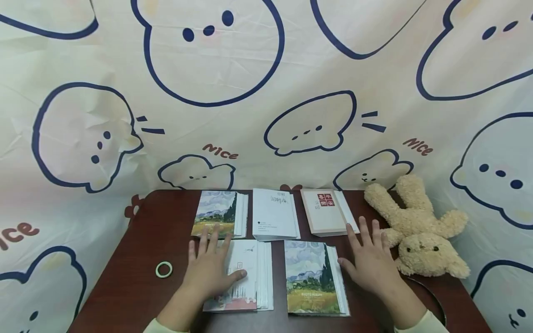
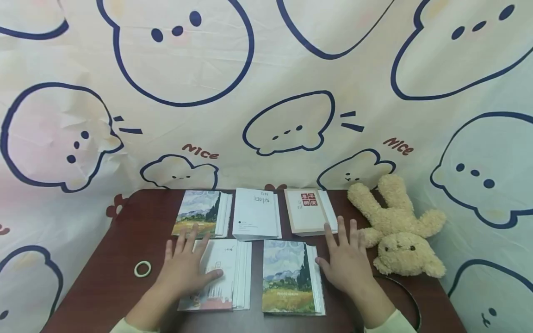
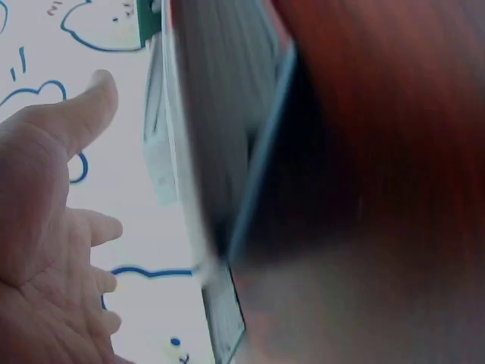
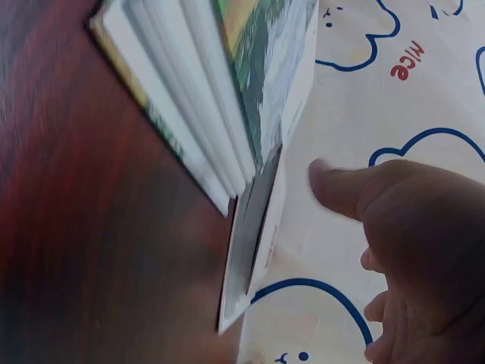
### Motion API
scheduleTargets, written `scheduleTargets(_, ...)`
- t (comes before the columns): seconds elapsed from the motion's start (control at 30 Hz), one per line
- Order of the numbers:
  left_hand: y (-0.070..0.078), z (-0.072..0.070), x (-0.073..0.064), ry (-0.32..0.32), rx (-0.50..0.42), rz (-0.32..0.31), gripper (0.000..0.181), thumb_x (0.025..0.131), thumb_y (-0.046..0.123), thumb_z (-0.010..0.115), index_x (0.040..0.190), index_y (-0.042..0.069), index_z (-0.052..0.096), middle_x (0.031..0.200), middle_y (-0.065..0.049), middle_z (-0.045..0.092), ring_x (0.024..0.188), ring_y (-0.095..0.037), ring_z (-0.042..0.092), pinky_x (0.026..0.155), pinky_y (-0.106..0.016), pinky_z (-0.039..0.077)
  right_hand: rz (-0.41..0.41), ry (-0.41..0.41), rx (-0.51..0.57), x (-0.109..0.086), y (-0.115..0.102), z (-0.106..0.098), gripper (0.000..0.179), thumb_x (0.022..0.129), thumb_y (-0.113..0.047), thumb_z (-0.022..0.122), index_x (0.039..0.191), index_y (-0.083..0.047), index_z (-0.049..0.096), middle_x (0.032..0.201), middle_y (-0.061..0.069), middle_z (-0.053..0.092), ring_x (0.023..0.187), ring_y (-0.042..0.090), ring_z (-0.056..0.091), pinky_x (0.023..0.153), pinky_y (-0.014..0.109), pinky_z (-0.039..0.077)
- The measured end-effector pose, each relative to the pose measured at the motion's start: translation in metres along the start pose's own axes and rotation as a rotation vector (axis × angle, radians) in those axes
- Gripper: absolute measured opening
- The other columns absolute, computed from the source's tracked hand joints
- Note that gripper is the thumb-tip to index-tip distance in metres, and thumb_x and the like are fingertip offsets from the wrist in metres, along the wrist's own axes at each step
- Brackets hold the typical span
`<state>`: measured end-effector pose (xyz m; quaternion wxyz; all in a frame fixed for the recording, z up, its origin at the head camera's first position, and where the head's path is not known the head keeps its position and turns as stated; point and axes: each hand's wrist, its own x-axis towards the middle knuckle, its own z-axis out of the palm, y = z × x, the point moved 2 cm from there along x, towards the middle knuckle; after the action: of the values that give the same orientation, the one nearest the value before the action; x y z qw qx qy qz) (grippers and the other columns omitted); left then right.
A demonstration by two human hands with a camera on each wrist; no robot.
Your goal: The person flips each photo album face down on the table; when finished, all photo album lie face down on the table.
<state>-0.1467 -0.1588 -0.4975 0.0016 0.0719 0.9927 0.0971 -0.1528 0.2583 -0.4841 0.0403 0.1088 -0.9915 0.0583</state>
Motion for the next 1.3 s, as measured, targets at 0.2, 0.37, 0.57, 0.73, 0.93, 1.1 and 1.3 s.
scheduleTargets(0.2,0.026,0.005,-0.008,-0.002,-0.082,0.047,0.093,0.085,0.060,0.077,0.159,0.013,0.044,0.166,-0.024,0.029,0.154,-0.049,0.018,0.115,-0.071,0.028,-0.029,0.008,0.021,-0.010,-0.014,0.003,0.094,0.093,-0.047,0.075,0.163,-0.005,0.028,0.166,0.031,0.021,0.150,0.057,0.016,0.115,0.072,0.025)
scheduleTargets(0.37,0.044,0.007,-0.012,0.008,-0.217,0.080,0.083,0.087,0.048,0.079,0.155,0.011,0.049,0.160,-0.022,0.040,0.147,-0.048,0.034,0.110,-0.069,0.037,-0.045,0.015,0.093,-0.016,-0.025,0.005,0.094,0.092,-0.046,0.077,0.162,-0.003,0.032,0.162,0.029,0.032,0.145,0.053,0.032,0.110,0.067,0.038)
scheduleTargets(0.57,0.059,0.011,-0.014,-0.027,-0.408,0.084,0.074,0.090,0.038,0.079,0.153,0.011,0.051,0.156,-0.019,0.045,0.142,-0.044,0.042,0.108,-0.065,0.042,-0.017,-0.013,0.214,-0.020,-0.035,0.009,0.089,0.094,-0.045,0.076,0.162,-0.006,0.033,0.162,0.024,0.036,0.144,0.048,0.037,0.105,0.066,0.044)
scheduleTargets(0.73,0.070,0.014,-0.013,-0.028,-0.548,0.113,0.067,0.093,0.033,0.076,0.151,0.011,0.053,0.152,-0.016,0.051,0.140,-0.042,0.046,0.108,-0.063,0.043,-0.017,-0.038,0.299,-0.020,-0.041,0.015,0.087,0.094,-0.044,0.076,0.161,-0.007,0.035,0.160,0.024,0.039,0.143,0.047,0.039,0.105,0.066,0.043)
scheduleTargets(0.93,0.082,0.018,-0.017,-0.074,-0.698,0.143,0.063,0.097,0.032,0.073,0.153,0.014,0.050,0.151,-0.014,0.052,0.119,-0.033,0.063,0.095,-0.051,0.054,-0.027,-0.075,0.329,-0.024,-0.045,0.020,0.085,0.095,-0.047,0.074,0.161,-0.008,0.038,0.160,0.021,0.040,0.145,0.045,0.038,0.105,0.065,0.045)
scheduleTargets(1.1,0.091,0.020,-0.020,-0.130,-0.825,0.154,0.066,0.098,0.034,0.071,0.156,0.013,0.045,0.146,-0.017,0.055,0.106,-0.030,0.068,0.085,-0.043,0.057,-0.012,-0.128,0.365,-0.027,-0.048,0.023,0.082,0.096,-0.053,0.071,0.159,-0.011,0.041,0.161,0.021,0.038,0.146,0.045,0.037,0.103,0.065,0.046)
scheduleTargets(1.3,0.099,0.029,-0.019,-0.188,-0.928,0.135,0.074,0.097,0.032,0.072,0.158,0.006,0.040,0.140,-0.019,0.056,0.107,-0.030,0.066,0.083,-0.038,0.058,-0.008,-0.154,0.396,-0.029,-0.054,0.026,0.082,0.095,-0.056,0.070,0.159,-0.013,0.043,0.160,0.021,0.040,0.145,0.046,0.038,0.103,0.066,0.046)
